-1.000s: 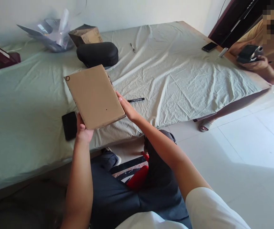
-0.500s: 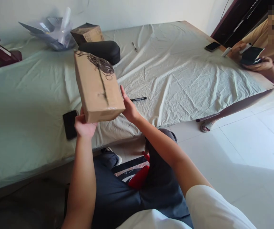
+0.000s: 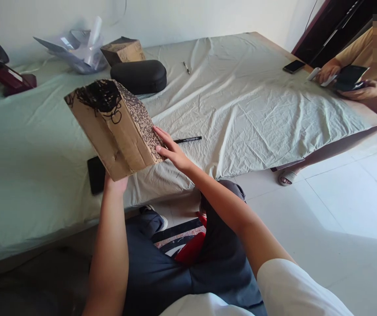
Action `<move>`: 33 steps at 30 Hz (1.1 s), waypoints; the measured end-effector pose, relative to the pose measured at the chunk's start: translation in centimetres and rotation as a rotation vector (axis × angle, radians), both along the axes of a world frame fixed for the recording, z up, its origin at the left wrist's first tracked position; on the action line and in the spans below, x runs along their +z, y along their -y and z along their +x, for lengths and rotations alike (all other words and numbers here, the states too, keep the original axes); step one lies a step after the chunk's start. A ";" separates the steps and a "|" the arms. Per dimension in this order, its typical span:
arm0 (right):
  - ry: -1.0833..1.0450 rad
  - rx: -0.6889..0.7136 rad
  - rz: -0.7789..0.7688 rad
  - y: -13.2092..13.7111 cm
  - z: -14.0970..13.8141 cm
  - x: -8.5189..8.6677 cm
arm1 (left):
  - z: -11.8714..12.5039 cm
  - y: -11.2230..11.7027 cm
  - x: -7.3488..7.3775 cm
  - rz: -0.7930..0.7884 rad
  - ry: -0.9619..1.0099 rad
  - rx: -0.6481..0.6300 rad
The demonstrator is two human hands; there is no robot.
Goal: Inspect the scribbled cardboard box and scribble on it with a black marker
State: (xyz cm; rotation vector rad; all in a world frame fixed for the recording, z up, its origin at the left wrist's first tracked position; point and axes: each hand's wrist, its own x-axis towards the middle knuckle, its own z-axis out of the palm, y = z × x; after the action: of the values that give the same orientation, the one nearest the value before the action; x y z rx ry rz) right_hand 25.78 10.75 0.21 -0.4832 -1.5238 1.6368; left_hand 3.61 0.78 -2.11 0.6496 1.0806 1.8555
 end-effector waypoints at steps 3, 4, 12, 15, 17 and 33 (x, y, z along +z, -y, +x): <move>0.010 0.007 0.000 0.3 0.0 0.4 | -0.2 0.4 0.2 0.016 -0.046 0.032; 0.024 0.004 -0.012 0.5 0.0 0.5 | -0.2 0.5 0.2 0.015 -0.058 0.024; 0.009 -0.103 -0.039 -0.4 -0.1 1.0 | -0.1 1.1 2.1 0.194 -0.217 0.108; -0.051 -0.142 -0.004 -1.2 0.1 1.0 | -0.5 1.3 2.5 0.158 -0.118 0.092; -0.064 -0.164 0.006 -1.3 0.1 0.9 | -0.7 1.3 2.4 0.140 -0.073 0.097; 0.063 0.008 0.145 -0.1 0.1 1.7 | -2.2 1.9 0.4 -0.110 -0.102 0.031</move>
State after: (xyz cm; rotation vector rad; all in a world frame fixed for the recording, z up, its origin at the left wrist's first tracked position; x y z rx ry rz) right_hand 25.92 10.84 1.94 -0.4533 -1.6790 1.5162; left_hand 1.43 -1.10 -1.68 0.6725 1.2562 1.7912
